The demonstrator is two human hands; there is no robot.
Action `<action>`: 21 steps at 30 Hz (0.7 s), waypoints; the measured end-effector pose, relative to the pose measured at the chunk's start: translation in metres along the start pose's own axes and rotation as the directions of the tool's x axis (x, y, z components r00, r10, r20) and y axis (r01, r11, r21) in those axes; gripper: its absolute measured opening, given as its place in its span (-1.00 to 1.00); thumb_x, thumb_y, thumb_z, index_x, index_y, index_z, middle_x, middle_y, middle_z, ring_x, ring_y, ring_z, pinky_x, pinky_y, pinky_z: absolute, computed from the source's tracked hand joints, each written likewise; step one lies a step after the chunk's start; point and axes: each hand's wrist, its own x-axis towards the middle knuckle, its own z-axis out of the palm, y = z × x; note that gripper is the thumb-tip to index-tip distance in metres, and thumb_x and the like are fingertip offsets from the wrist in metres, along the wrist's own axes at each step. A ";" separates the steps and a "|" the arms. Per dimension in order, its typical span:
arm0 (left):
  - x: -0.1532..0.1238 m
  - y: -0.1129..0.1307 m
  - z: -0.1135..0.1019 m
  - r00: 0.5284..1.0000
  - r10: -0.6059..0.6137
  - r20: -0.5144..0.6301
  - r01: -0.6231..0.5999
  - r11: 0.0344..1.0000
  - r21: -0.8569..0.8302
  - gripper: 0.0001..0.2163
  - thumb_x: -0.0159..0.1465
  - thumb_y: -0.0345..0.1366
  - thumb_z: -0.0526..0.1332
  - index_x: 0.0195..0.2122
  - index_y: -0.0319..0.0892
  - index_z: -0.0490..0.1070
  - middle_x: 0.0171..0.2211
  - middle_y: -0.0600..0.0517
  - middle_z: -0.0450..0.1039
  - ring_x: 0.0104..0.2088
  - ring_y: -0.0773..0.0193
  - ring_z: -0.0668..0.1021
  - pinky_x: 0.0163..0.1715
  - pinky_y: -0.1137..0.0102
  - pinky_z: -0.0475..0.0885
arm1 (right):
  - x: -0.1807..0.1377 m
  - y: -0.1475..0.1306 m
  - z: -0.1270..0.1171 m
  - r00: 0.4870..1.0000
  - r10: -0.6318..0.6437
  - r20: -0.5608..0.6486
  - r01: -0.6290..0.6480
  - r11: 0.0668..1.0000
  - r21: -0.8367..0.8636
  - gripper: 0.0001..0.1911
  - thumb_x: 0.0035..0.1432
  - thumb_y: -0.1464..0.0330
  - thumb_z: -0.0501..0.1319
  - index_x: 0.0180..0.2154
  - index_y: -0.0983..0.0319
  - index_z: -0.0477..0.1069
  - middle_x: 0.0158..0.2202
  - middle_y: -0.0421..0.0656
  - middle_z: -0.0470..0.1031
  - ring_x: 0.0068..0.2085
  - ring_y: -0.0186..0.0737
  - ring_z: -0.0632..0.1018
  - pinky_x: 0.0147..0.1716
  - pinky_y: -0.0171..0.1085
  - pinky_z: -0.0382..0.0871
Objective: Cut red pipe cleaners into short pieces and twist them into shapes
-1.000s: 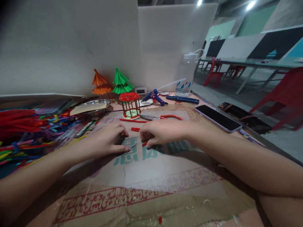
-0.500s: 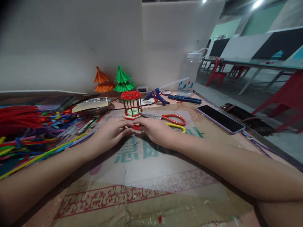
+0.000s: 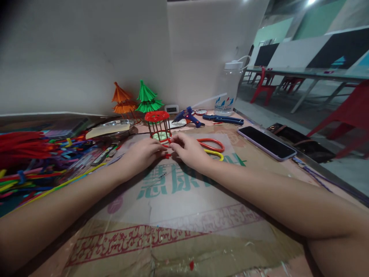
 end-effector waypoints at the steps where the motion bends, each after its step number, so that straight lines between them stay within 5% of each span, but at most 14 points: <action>1: 0.003 0.000 0.000 1.000 -0.003 0.027 0.003 1.000 -0.003 -0.77 0.36 -0.28 0.15 -0.16 -0.19 0.60 -0.25 -0.14 0.57 -0.21 0.04 0.54 -0.20 0.24 0.39 | 0.000 -0.001 -0.001 1.000 -0.004 -0.008 0.004 0.999 -0.036 -0.90 0.25 0.31 0.17 -0.25 0.20 0.30 -0.39 -0.24 0.48 -0.41 -0.25 0.58 -0.44 -0.28 0.45; 8: 0.012 0.012 -0.011 0.984 -0.098 0.150 0.102 0.995 -0.021 -0.81 0.29 -0.32 0.16 -0.33 -0.17 0.58 -0.36 -0.06 0.58 -0.35 0.15 0.53 -0.37 0.35 0.30 | 0.001 -0.007 0.000 0.996 0.074 0.041 -0.078 0.993 0.093 -0.93 0.26 0.37 0.14 -0.29 0.19 0.25 -0.52 -0.30 0.45 -0.52 -0.32 0.54 -0.55 -0.37 0.38; 15: 0.004 0.019 -0.033 0.939 -0.342 0.042 0.336 0.878 -0.343 -0.80 0.33 -0.28 0.10 -0.33 -0.17 0.49 -0.34 0.01 0.58 -0.33 0.19 0.54 -0.36 0.36 0.33 | 0.000 -0.007 0.000 0.985 0.140 0.100 -0.163 0.944 0.287 -0.88 0.27 0.37 0.18 -0.28 0.17 0.21 -0.45 -0.25 0.56 -0.45 -0.29 0.62 -0.45 -0.32 0.52; 21: -0.004 0.018 -0.019 0.936 -0.350 -0.029 0.292 0.822 -0.489 -0.82 0.28 -0.30 0.17 -0.18 -0.16 0.55 -0.21 -0.02 0.63 -0.20 0.13 0.60 -0.16 0.29 0.43 | 0.000 -0.002 0.002 0.990 0.088 0.112 -0.114 0.960 0.255 -0.88 0.22 0.36 0.23 -0.30 0.19 0.28 -0.48 -0.28 0.50 -0.47 -0.32 0.59 -0.46 -0.34 0.49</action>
